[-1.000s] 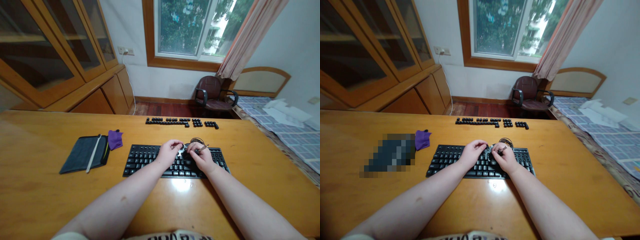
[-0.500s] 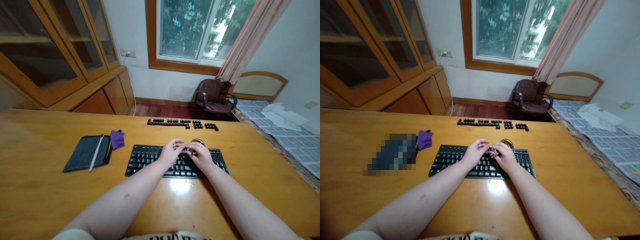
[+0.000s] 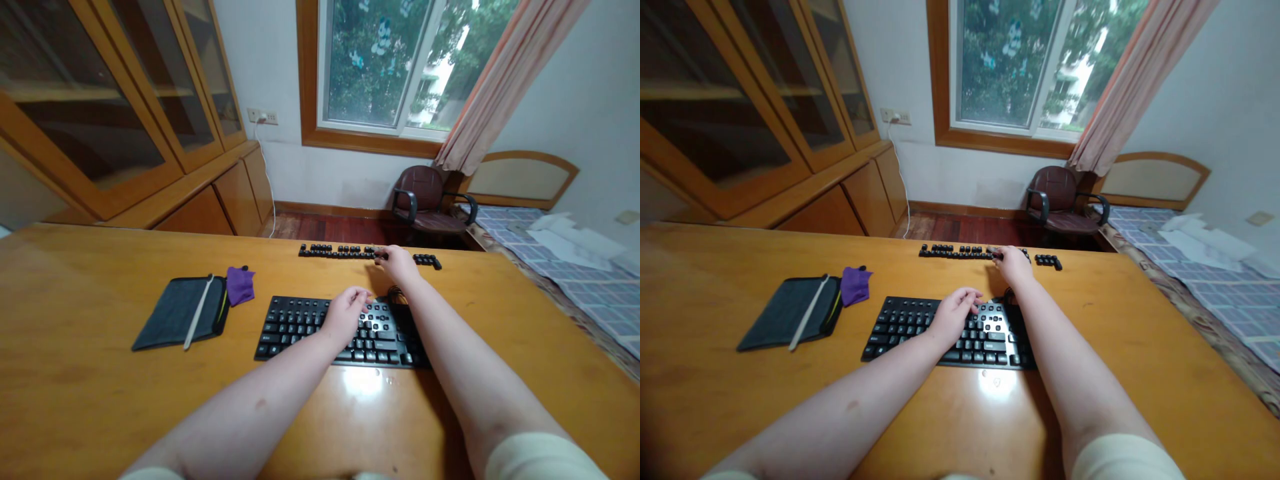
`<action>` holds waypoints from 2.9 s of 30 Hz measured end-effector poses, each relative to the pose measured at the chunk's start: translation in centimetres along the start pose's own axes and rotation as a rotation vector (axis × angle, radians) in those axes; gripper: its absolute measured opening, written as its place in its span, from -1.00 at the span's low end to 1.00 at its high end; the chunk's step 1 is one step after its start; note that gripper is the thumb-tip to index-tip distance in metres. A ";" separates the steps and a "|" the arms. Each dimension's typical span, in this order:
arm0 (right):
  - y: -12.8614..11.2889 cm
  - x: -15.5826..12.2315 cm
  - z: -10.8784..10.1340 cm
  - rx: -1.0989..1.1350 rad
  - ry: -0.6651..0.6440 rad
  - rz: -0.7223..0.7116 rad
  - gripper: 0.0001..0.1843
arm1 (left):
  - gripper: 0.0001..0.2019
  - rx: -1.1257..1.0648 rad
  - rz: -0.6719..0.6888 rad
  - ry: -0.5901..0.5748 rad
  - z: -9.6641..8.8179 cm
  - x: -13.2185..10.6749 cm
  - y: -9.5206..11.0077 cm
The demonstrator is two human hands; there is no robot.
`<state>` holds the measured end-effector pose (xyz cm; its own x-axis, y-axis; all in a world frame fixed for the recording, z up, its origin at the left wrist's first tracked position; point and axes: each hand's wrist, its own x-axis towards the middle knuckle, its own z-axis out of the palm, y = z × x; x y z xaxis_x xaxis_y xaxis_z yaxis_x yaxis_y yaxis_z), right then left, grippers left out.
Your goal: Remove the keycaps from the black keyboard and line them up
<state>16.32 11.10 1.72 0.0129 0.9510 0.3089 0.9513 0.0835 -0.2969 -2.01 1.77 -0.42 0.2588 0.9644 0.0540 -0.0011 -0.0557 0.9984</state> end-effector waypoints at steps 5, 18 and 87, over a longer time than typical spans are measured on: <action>0.3 -0.2 2.7 -0.118 -0.088 0.036 -0.78 | -0.79 -0.019 -0.006 -0.017 0.2 -0.1 0.1; 1.3 0.7 4.1 -0.092 -0.096 0.091 -0.78 | -0.83 -0.050 -0.008 -0.024 0.4 -0.2 0.3; -3.9 -11.4 -0.9 0.670 -0.002 -0.236 -0.61 | -0.77 0.085 0.070 -0.064 0.0 -0.2 -0.4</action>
<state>12.70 -0.32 0.19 -0.1707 0.8856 0.4320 0.5342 0.4516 -0.7146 -2.04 1.63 -0.79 0.3223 0.9390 0.1198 0.0595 -0.1464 0.9874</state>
